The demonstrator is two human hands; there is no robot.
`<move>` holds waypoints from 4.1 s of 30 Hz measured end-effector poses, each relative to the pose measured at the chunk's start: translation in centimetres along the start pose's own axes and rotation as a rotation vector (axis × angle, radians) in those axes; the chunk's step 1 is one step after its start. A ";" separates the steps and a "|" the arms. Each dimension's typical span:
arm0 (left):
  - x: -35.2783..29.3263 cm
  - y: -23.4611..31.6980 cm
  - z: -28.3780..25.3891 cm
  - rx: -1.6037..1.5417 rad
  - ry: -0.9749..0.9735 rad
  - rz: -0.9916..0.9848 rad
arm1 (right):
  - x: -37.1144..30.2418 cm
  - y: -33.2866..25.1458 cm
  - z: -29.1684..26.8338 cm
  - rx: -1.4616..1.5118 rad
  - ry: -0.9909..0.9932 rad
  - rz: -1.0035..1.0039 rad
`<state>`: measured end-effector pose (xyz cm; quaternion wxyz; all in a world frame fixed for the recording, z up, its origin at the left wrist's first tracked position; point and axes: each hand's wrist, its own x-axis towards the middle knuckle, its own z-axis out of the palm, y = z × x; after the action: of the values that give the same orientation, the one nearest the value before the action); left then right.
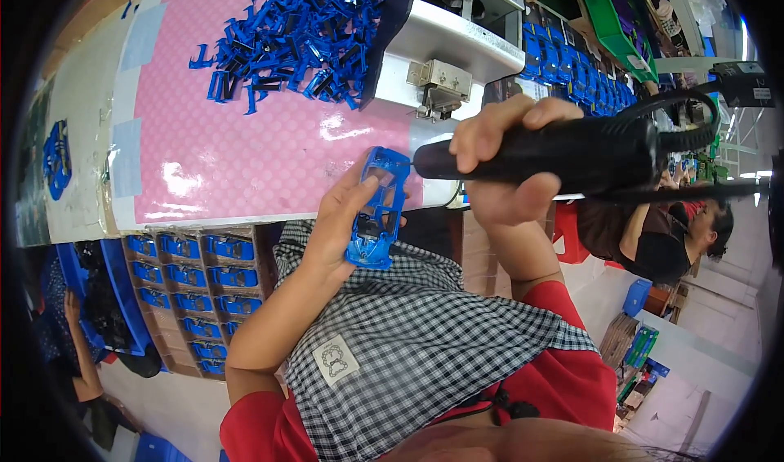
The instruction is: The person assembles toy car bodies by attaching plastic parts to each car shell, fastening them using a handheld power tool, and placing the assembled toy cars onto the table.
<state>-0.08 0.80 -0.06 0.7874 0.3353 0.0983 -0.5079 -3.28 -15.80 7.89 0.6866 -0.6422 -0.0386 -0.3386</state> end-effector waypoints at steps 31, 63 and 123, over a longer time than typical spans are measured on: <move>0.1 -0.1 -0.2 -0.006 -0.014 -0.024 | -0.4 3.5 -1.7 0.157 0.061 -0.001; 0.1 -0.2 -0.1 0.029 -0.009 0.004 | 3.7 -1.1 -3.0 0.089 -0.001 -0.489; 0.1 -0.1 0.4 0.035 -0.011 0.025 | 4.2 -0.2 -2.5 0.105 0.028 -0.375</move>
<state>-0.21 0.47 0.21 0.7884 0.3473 0.0809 -0.5013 -1.12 -19.80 9.68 0.6443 -0.5824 -0.1658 -0.4671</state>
